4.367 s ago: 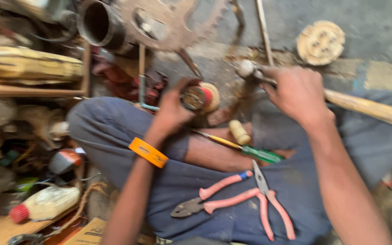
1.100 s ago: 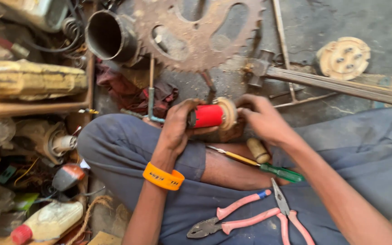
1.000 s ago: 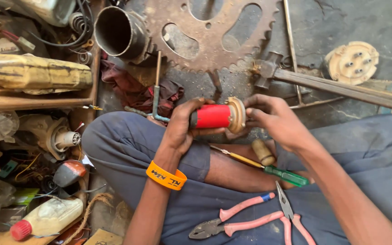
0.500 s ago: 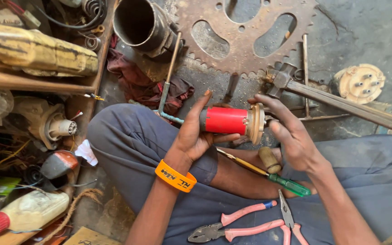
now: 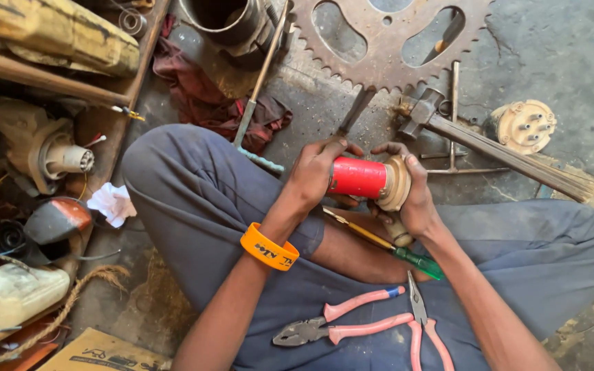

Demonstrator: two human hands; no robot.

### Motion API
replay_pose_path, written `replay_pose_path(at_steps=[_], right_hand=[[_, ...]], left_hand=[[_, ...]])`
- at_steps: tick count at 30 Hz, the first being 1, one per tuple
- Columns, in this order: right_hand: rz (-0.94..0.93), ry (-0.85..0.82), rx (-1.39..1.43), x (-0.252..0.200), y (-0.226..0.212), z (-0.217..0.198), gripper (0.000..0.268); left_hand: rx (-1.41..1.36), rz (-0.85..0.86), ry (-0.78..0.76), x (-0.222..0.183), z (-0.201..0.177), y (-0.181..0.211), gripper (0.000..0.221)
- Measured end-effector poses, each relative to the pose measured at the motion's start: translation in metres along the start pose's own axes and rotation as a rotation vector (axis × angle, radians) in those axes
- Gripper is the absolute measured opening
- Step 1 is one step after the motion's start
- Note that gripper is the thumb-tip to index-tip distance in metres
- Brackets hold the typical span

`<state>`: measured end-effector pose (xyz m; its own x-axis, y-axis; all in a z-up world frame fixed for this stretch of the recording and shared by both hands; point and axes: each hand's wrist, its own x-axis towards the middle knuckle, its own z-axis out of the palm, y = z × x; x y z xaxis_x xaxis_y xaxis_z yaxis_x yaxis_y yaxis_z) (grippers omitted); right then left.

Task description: The person sits on the floor and uses a hammer and screwdriver to tap and adjust a red cylindrical mechanical component. They repeatedly strike the part and rotate it to work on different sides, then attach it to a metal gear plate.

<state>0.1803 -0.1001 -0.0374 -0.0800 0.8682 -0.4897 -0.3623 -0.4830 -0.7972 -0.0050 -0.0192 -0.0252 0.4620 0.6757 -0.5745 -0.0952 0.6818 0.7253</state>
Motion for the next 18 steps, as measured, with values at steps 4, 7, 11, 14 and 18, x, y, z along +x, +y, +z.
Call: replay_pose_path(at_steps=[4, 7, 11, 14, 18], right_hand=[[0.021, 0.008, -0.007, -0.001, -0.003, 0.006, 0.06], [0.02, 0.012, 0.026, -0.001, -0.001, 0.003, 0.058], [0.016, 0.058, -0.029, -0.001, 0.005, 0.0, 0.059], [0.008, 0.049, -0.025, 0.003, 0.006, 0.0, 0.062], [0.003, 0.026, -0.113, 0.009, 0.004, -0.004, 0.066]], left_hand=[[-0.029, -0.037, -0.002, -0.001, -0.001, 0.004, 0.047], [-0.032, -0.071, 0.012, 0.0, 0.002, 0.007, 0.048], [-0.011, -0.09, 0.023, 0.004, 0.004, 0.008, 0.047], [0.001, -0.091, 0.06, 0.009, 0.004, 0.007, 0.046], [0.051, 0.012, 0.057, 0.009, 0.001, 0.009, 0.041]])
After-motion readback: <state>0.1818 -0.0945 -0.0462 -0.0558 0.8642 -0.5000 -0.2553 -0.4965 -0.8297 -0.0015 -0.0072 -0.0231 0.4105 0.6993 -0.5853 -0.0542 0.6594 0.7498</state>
